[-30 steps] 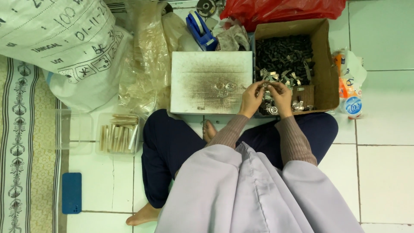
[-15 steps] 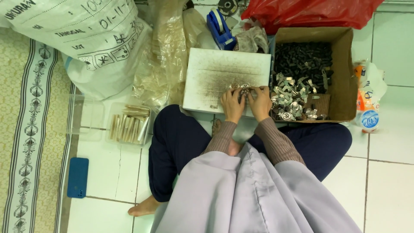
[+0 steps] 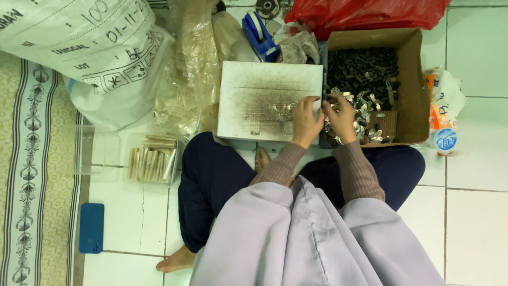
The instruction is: The person places metal hinges and small black parts into clear plastic bags by hand while sitting on the floor.
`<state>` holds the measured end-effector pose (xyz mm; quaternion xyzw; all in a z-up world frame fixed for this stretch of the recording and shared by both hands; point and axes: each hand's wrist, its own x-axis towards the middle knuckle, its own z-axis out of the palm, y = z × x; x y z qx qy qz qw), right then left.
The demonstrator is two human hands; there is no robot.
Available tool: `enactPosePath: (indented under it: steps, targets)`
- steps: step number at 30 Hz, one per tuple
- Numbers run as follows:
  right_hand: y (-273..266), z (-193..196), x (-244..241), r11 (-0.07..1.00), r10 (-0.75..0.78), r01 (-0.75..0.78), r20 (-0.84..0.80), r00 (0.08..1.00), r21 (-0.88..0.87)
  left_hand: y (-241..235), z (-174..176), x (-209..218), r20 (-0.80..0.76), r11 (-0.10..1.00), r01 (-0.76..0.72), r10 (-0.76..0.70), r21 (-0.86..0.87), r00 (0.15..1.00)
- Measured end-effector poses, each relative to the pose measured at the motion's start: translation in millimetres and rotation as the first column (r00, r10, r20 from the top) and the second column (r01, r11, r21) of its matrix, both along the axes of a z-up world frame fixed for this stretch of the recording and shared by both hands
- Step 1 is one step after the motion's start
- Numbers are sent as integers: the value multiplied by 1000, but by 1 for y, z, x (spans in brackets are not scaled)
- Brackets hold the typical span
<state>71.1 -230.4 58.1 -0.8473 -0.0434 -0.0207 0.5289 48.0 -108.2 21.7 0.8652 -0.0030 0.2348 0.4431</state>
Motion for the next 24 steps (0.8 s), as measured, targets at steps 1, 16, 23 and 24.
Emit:
enactPosePath:
  steps: [1,16,23,24]
  targets:
    - [-20,-9,6,1000,-10,10,0,1000,-2,-15,9,4,0,1000,10,-10,-2,1000]
    - [-101,-108,-9,753,50,-349,-480,876,-558,-124,-157,8,-583,697,481,-110,532,805]
    - [-113,-142,-3,747,34,-372,-527,849,-551,-117,-142,8,-637,685,562,-184,463,749]
    - [-115,-145,-2,759,34,-363,-525,851,-540,-117,-139,7,-637,685,560,-179,467,750]
